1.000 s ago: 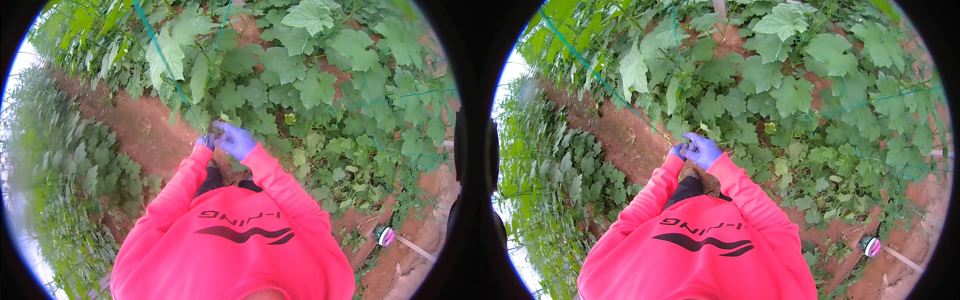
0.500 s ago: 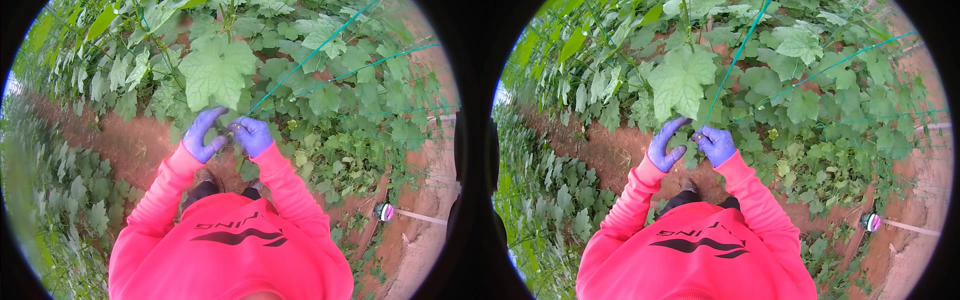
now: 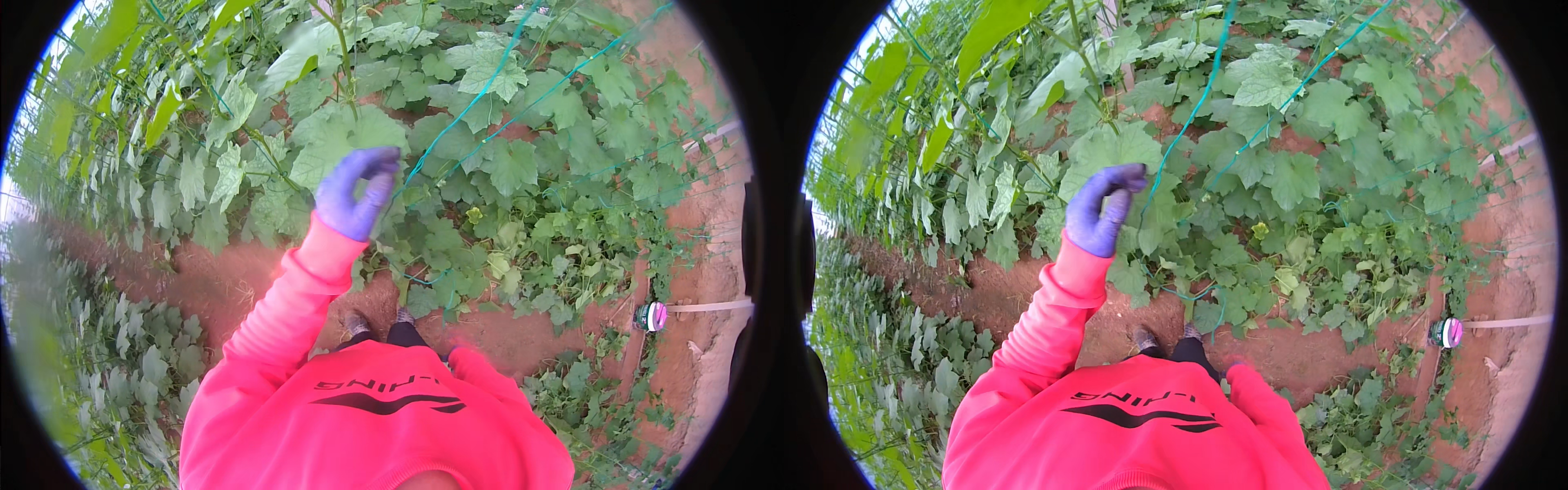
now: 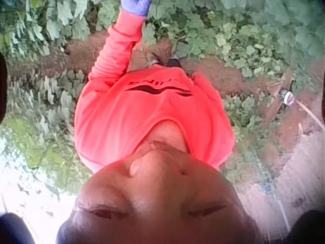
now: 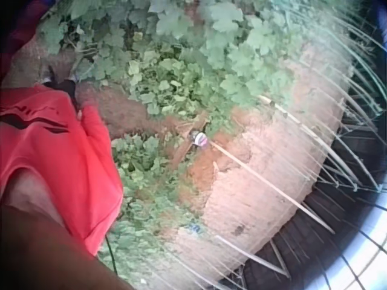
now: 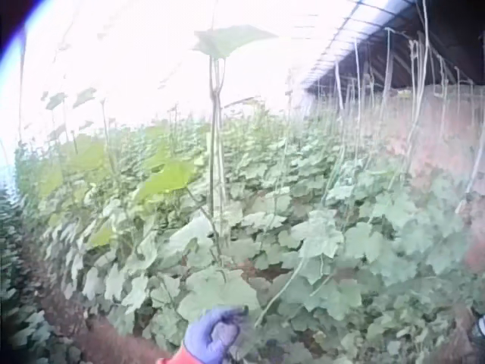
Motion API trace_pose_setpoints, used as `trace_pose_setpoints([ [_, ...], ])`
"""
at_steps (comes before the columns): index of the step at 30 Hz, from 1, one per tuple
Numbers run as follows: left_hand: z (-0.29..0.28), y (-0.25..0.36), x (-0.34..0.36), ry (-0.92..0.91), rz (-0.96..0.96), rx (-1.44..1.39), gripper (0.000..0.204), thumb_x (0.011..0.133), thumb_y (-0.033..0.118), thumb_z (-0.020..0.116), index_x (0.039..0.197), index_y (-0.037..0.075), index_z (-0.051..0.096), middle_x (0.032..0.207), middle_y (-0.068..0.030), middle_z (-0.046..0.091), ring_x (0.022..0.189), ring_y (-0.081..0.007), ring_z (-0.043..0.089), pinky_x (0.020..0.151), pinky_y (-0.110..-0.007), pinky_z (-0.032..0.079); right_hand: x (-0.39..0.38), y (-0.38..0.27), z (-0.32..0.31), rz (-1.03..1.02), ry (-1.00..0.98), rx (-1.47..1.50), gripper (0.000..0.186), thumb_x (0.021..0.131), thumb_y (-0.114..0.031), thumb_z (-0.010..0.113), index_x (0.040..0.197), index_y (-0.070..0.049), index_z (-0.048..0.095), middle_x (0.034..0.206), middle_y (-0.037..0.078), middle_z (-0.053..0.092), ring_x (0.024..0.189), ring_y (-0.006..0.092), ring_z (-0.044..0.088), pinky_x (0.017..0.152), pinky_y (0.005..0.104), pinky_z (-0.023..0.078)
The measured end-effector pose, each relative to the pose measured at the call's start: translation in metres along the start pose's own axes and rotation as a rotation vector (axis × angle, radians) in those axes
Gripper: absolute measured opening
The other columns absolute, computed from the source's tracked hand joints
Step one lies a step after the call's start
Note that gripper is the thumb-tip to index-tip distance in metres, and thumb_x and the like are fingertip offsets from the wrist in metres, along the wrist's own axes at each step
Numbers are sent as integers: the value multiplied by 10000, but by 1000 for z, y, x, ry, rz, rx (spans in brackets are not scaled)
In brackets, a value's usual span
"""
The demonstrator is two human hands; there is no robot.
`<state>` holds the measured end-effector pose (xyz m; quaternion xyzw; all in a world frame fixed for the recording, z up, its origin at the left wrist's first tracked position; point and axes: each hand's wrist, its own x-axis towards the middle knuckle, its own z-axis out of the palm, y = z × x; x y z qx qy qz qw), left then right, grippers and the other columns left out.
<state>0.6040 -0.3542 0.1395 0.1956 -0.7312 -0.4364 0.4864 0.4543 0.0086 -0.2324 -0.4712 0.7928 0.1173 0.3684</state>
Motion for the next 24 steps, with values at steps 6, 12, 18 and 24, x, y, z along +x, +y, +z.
trace_pose_setpoints([
  [6,-61,-43,63,212,86,576,464,731,90,675,1171,82,525,950,-50,591,716,-114,525,664,-262,453,-2,-73,-100,-100,-102,880,225,841,-261,542,788,-49,596,593,58,566,522,156,551,527,307,461],
  [12,-39,-86,82,164,94,507,482,694,112,703,1148,116,540,858,-37,564,579,-121,485,604,-265,453,-36,-231,-345,-896,390,1207,108,802,-134,625,814,-29,604,557,-30,476,505,33,399,458,213,336],
  [18,-17,-80,91,143,-39,430,450,708,158,686,1131,116,541,810,-17,564,599,-118,506,591,-268,458,-22,-289,-534,-840,1058,775,304,761,-226,671,986,-30,614,768,99,642,634,168,586,579,292,471],
  [24,-21,-85,85,187,133,447,291,710,124,689,972,51,587,822,-75,538,645,-171,542,599,-287,455,-22,-300,-543,-1015,624,810,221,792,-236,625,821,-18,644,664,78,617,548,138,540,537,274,441],
])
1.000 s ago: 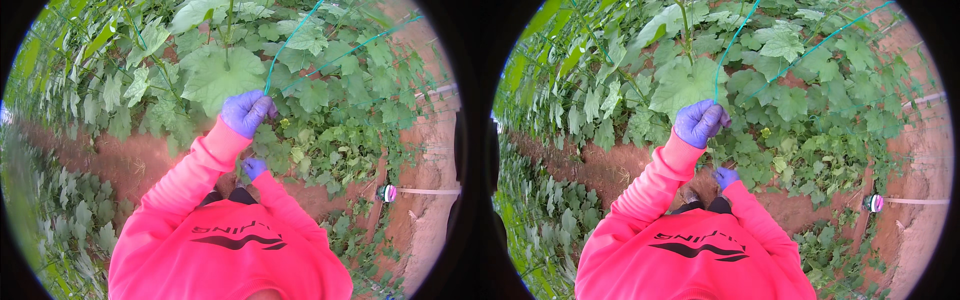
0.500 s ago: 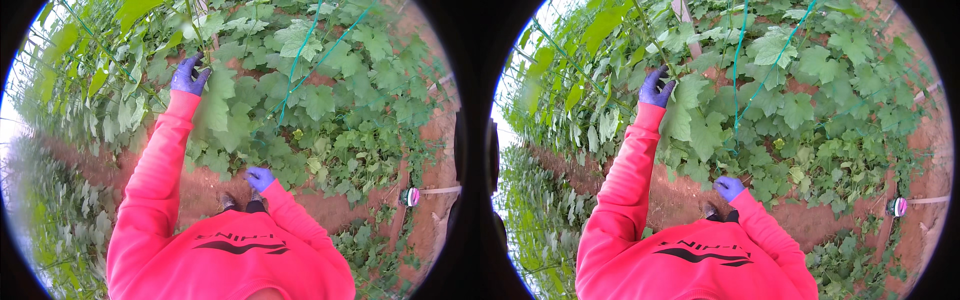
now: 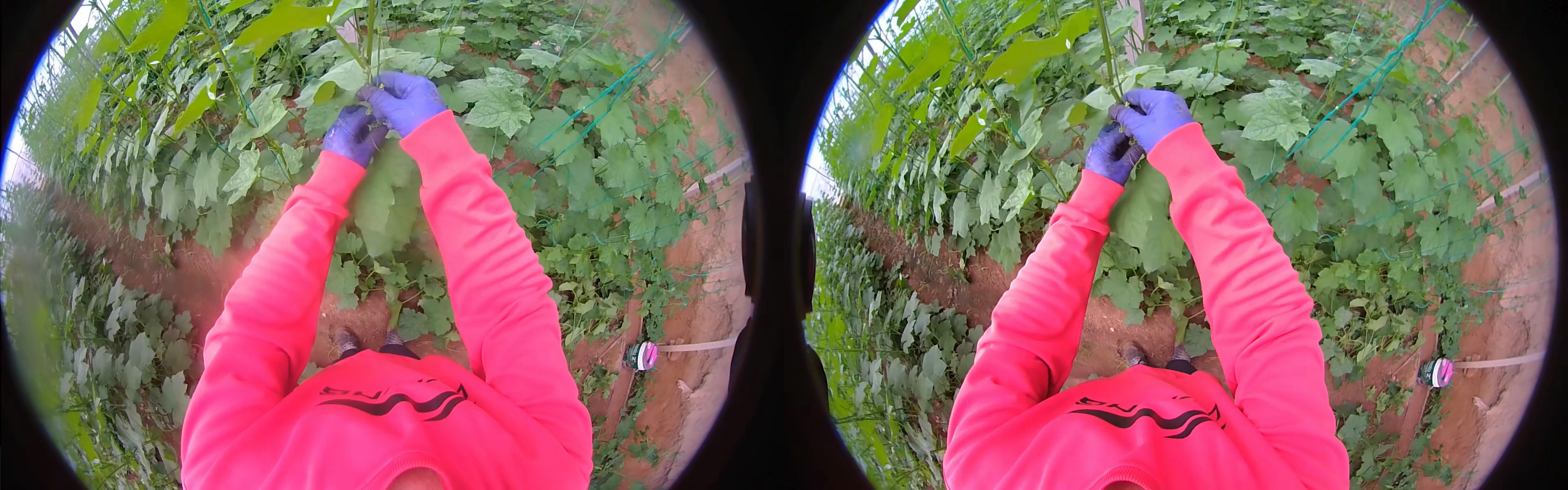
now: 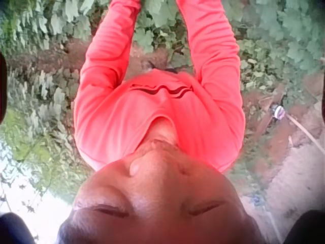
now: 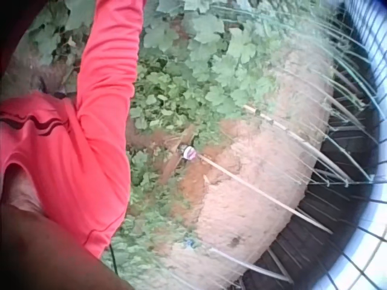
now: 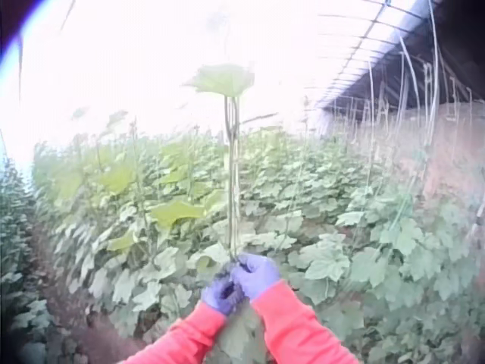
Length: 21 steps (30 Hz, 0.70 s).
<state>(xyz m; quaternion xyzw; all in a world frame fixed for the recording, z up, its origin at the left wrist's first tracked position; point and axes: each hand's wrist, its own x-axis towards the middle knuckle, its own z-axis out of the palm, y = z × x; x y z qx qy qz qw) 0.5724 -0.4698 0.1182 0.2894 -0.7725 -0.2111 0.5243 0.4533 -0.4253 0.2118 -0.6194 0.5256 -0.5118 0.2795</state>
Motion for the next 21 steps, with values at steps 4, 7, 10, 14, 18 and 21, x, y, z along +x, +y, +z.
trace_pose_setpoints([
  [4,-6,-4,-14,74,-75,-214,173,753,12,639,913,4,575,833,-60,519,646,-135,538,582,-242,436,-2,-10,-6,36,15,112,217,824,-238,625,864,-25,640,607,7,547,501,61,461,464,202,377],
  [7,-10,1,-27,139,-199,-386,109,785,3,612,889,-3,580,803,-33,530,601,-101,524,551,-216,420,-6,-18,2,60,31,297,252,826,-263,630,859,-13,634,598,9,539,493,63,464,458,198,375],
  [10,-13,8,-35,151,-313,-541,70,798,13,604,864,-3,584,765,-18,538,609,-100,523,557,-214,415,-3,-16,6,102,49,317,279,822,-286,637,846,-8,631,591,10,534,480,64,462,456,194,374],
  [14,-20,13,-44,222,-320,-533,57,793,39,621,827,4,591,747,-11,548,635,-104,514,590,-224,415,-1,-23,11,124,83,324,285,811,-281,651,842,2,628,594,13,538,466,66,453,449,193,370],
  [18,-20,3,-72,45,-352,-224,94,760,75,653,811,8,611,710,-58,561,645,-134,528,613,-271,431,2,-33,8,64,146,354,293,804,-279,660,834,11,629,593,16,546,464,62,444,435,195,361],
  [21,-28,-31,-84,-387,-435,165,161,749,124,678,865,20,638,768,-75,622,694,-145,578,642,-295,461,8,-33,-5,8,170,239,282,808,-265,657,832,15,629,596,21,555,464,59,436,427,196,356],
])
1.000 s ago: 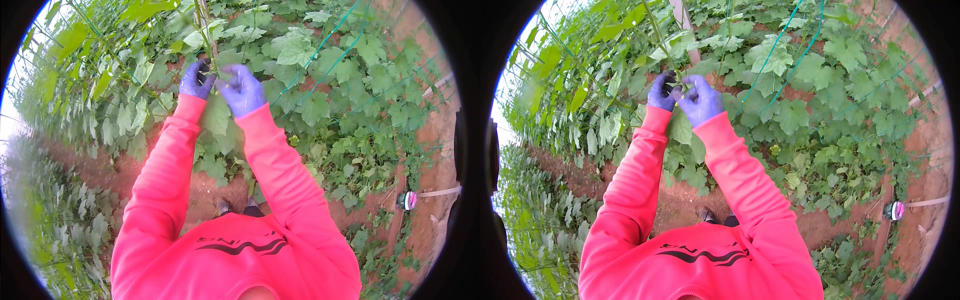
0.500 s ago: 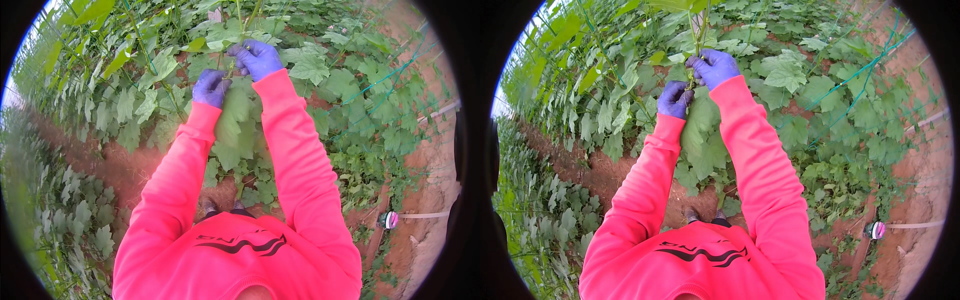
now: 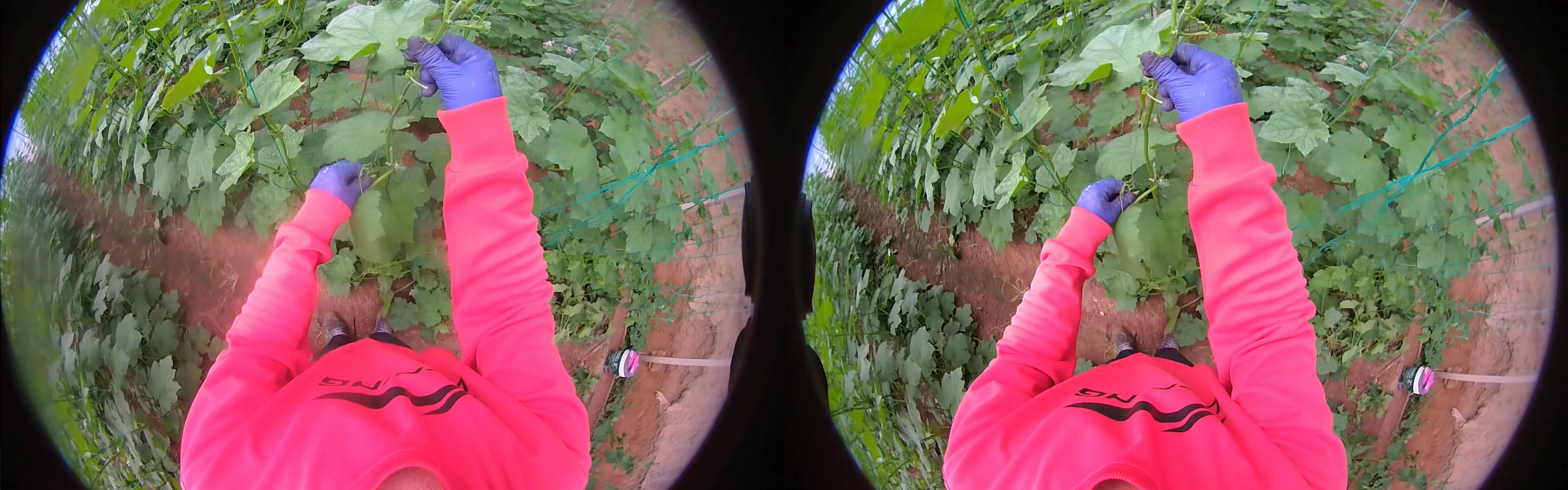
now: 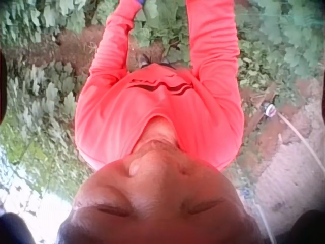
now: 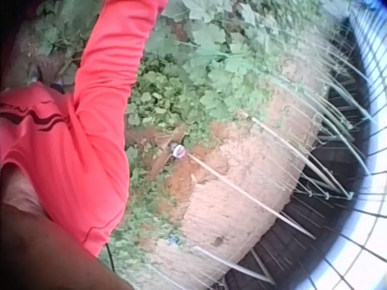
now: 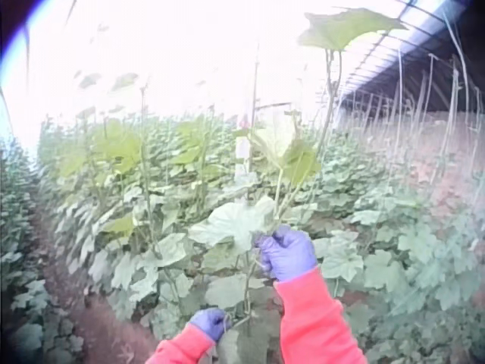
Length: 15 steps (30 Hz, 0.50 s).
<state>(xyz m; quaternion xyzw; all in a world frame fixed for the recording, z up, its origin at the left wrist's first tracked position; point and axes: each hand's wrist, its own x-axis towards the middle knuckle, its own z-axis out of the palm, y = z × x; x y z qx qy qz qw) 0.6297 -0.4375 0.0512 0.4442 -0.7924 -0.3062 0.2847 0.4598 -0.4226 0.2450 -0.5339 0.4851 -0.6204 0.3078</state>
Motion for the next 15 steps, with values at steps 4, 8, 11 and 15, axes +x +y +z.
trace_pose_setpoints([
  [4,-28,6,30,230,66,-289,332,792,261,633,1055,60,613,757,-100,635,646,-214,595,611,-325,478,-4,3,1,39,-100,-10,256,813,-250,652,846,3,630,620,16,566,471,54,438,433,199,361],
  [8,-44,65,49,-44,30,-846,225,857,149,562,1008,-15,595,706,-46,591,559,-90,518,507,-218,411,-11,7,12,36,-115,45,231,816,-220,645,819,9,615,615,0,545,480,56,439,438,209,366],
  [11,-22,50,45,-71,35,-747,168,846,105,544,970,13,610,660,-26,573,543,-88,516,517,-220,424,-10,14,9,86,-159,49,205,823,-206,631,801,-3,610,609,1,539,480,63,444,453,215,383],
  [15,-18,40,32,227,29,-333,192,814,66,542,988,59,623,620,9,543,515,-68,475,511,-204,412,-13,20,-5,32,-150,-47,224,836,-218,611,805,3,609,598,21,548,498,67,475,480,221,406],
])
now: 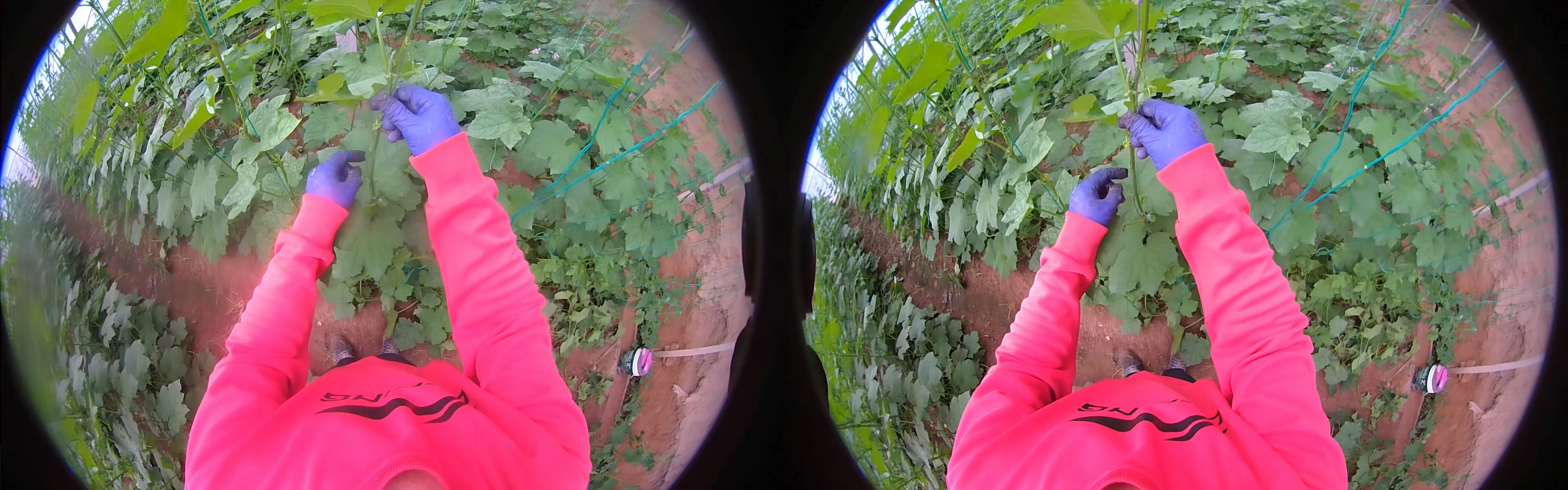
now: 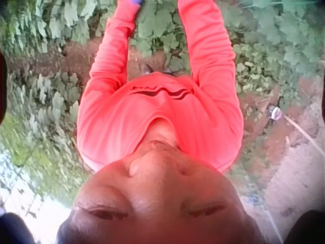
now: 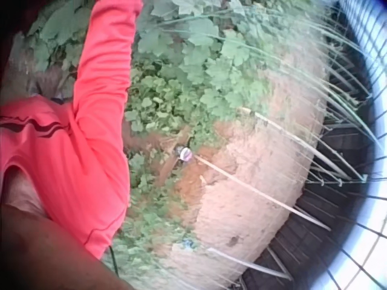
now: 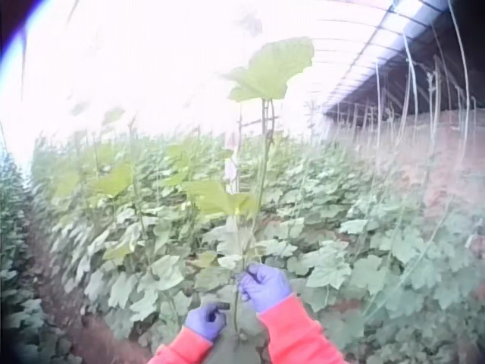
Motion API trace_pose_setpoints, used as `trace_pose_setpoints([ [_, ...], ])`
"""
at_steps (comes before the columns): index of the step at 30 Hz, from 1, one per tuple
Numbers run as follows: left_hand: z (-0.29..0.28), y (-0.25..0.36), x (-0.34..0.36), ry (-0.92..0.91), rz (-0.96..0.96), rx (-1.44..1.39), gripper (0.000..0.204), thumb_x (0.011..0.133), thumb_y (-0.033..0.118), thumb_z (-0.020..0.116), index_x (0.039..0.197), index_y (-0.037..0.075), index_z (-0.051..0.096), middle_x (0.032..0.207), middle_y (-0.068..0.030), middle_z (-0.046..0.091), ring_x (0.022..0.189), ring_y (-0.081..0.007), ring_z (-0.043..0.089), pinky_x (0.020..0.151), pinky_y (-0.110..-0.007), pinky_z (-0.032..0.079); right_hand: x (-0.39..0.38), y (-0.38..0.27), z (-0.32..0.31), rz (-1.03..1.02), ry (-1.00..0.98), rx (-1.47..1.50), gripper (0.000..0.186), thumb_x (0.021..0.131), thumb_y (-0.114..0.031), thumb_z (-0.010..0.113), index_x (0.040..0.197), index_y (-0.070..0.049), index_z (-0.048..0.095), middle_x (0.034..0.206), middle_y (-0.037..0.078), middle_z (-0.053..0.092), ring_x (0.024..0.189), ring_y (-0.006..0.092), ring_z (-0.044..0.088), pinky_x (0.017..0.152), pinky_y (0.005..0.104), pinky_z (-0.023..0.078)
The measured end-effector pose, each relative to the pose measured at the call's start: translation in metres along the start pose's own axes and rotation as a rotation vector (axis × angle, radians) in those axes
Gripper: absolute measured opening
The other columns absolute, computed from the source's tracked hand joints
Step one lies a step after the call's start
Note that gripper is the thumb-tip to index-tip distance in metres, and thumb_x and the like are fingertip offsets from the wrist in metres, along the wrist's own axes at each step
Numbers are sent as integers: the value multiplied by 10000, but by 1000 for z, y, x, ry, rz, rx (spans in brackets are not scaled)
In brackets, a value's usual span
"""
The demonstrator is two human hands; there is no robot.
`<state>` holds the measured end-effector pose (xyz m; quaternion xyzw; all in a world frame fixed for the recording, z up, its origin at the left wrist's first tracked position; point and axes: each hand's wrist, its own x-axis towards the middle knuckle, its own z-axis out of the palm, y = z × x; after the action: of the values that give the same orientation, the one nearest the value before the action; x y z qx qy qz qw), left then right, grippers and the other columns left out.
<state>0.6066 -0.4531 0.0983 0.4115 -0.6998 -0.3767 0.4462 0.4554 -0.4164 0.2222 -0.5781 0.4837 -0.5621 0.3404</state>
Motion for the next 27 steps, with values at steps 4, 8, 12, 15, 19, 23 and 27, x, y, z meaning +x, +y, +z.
trace_pose_setpoints([
  [4,-16,96,7,205,181,-353,226,813,78,576,1029,30,620,665,23,546,588,-24,449,535,-174,377,-4,0,-4,70,8,-108,223,844,-224,589,857,-4,627,617,56,593,524,84,516,506,248,428],
  [8,-32,118,52,-13,275,-267,213,804,99,623,981,-19,612,784,-39,624,668,-69,524,605,-211,435,-2,-14,-1,-40,-35,-253,192,818,-185,589,887,-9,623,609,44,583,519,84,512,504,250,424],
  [12,-28,120,51,-46,231,-330,192,795,118,644,920,-25,611,781,-49,627,698,-88,543,644,-233,449,0,-25,-10,-200,182,-213,206,773,-124,619,943,-9,595,614,20,559,520,67,491,491,232,405],
  [15,-30,126,49,-62,212,-310,165,807,125,629,903,-9,625,752,-26,610,651,-68,501,605,-218,423,3,-22,-7,-235,188,38,202,780,-95,636,949,-9,566,654,7,549,551,43,477,484,202,389],
  [19,-34,118,52,-94,159,-421,171,840,178,589,867,18,643,699,10,568,590,-49,422,543,-200,358,-17,-16,-1,-199,152,187,148,824,-121,617,912,-16,560,665,9,553,566,44,485,492,193,397],
  [23,-37,121,49,-77,200,-423,266,890,277,523,857,39,635,628,7,549,508,-47,418,466,-198,322,-16,-29,3,-227,173,221,116,839,-102,594,905,-13,557,666,16,561,550,48,486,490,195,407],
  [27,-43,122,44,-94,159,-545,345,918,338,469,863,21,594,577,-24,546,415,-74,441,406,-207,323,-11,-24,7,-187,133,126,131,861,-87,554,955,4,548,764,45,586,605,75,519,526,202,435],
])
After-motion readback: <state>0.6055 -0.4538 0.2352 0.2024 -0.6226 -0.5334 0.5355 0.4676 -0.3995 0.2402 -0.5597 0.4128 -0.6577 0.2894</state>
